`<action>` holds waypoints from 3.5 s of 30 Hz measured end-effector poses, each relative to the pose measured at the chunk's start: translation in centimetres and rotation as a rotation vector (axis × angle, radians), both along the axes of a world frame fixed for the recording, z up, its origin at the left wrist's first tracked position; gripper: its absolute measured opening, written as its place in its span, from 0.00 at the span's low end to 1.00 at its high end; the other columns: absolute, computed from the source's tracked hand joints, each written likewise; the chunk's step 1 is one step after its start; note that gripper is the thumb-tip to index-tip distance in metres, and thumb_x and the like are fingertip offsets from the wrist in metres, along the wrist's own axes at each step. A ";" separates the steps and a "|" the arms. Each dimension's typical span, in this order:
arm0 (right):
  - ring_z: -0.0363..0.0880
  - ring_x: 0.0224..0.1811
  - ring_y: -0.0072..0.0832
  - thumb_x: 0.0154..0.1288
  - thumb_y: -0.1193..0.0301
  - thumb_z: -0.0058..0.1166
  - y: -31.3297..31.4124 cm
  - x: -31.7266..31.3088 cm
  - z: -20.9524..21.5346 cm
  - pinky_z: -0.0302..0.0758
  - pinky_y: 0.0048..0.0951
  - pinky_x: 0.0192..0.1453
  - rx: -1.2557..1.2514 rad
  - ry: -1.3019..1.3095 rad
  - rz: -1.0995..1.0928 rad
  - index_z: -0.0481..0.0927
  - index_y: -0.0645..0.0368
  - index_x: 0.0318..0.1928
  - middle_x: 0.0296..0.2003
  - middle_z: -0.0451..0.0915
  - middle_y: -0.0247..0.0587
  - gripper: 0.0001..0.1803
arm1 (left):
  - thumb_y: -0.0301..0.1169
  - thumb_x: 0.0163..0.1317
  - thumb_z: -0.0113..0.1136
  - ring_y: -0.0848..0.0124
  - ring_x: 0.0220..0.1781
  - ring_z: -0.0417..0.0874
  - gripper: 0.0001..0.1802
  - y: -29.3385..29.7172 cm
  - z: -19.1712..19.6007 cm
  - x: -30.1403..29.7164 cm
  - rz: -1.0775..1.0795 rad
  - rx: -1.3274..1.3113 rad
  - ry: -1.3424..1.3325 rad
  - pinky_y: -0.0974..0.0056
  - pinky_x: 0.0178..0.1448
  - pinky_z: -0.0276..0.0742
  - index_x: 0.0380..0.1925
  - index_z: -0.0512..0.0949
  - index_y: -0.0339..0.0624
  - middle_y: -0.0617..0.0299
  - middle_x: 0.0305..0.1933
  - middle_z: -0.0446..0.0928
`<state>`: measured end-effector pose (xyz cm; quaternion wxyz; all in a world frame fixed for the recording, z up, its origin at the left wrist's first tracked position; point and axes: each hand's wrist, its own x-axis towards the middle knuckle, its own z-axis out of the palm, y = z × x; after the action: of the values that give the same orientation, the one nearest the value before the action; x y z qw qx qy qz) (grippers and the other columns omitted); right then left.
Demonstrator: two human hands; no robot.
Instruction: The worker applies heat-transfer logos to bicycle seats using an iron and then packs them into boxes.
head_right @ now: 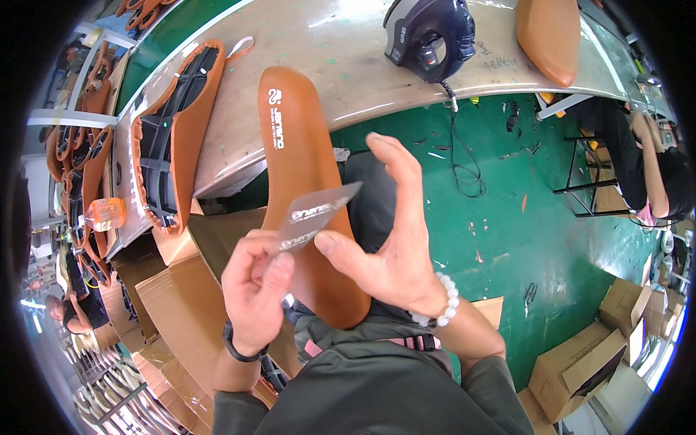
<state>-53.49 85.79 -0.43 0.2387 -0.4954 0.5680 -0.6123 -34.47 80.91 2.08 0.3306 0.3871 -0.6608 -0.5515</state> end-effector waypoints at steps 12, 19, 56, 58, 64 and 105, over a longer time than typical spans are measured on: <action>0.78 0.47 0.35 0.48 0.79 0.67 -1.1 1.1 3.5 0.76 0.35 0.51 -0.123 0.399 -0.192 0.80 0.64 0.48 0.43 0.78 0.47 0.23 | 0.25 0.74 0.52 0.76 0.49 0.80 0.09 -0.6 1.0 0.2 -0.030 0.343 0.280 0.67 0.56 0.77 0.50 0.73 0.33 0.59 0.47 0.81; 0.81 0.33 0.24 0.55 0.85 0.63 -0.4 3.3 2.1 0.77 0.24 0.36 0.101 -0.071 0.121 0.84 0.65 0.40 0.36 0.81 0.41 0.11 | 0.22 0.74 0.51 0.79 0.48 0.79 0.09 0.2 0.0 -0.2 -0.021 0.366 0.337 0.70 0.55 0.75 0.51 0.73 0.33 0.61 0.48 0.80; 0.82 0.35 0.20 0.55 0.83 0.62 -0.8 1.2 2.4 0.79 0.22 0.40 0.305 -0.324 0.375 0.83 0.67 0.33 0.34 0.83 0.38 0.04 | 0.27 0.70 0.59 0.70 0.27 0.80 0.07 -0.4 0.7 0.7 -0.129 -0.133 -0.107 0.67 0.33 0.74 0.40 0.79 0.32 0.57 0.29 0.81; 0.82 0.34 0.20 0.55 0.83 0.61 -0.7 1.3 2.2 0.79 0.21 0.39 0.291 -0.318 0.360 0.83 0.67 0.33 0.33 0.83 0.38 0.04 | 0.28 0.71 0.59 0.70 0.27 0.80 0.08 -0.3 0.4 0.6 -0.130 -0.158 -0.089 0.68 0.33 0.74 0.40 0.79 0.32 0.56 0.30 0.81; 0.83 0.35 0.21 0.54 0.84 0.60 -0.6 1.2 1.9 0.80 0.22 0.41 0.290 -0.328 0.364 0.83 0.68 0.35 0.34 0.84 0.40 0.06 | 0.29 0.72 0.58 0.75 0.29 0.79 0.09 -0.4 0.3 0.7 -0.132 -0.056 -0.074 0.70 0.35 0.74 0.40 0.79 0.31 0.58 0.31 0.81; 0.84 0.31 0.23 0.59 0.78 0.64 -1.2 0.0 3.1 0.79 0.23 0.34 0.288 -0.121 0.486 0.85 0.67 0.35 0.31 0.86 0.42 0.04 | 0.27 0.67 0.59 0.62 0.28 0.81 0.06 -1.7 1.3 0.9 -0.260 -0.265 -0.178 0.64 0.34 0.75 0.36 0.78 0.34 0.55 0.29 0.79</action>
<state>-53.51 84.60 2.66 0.4797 -0.5405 0.4985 -0.4787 -33.59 79.22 3.37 0.2450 0.2991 -0.7986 -0.4613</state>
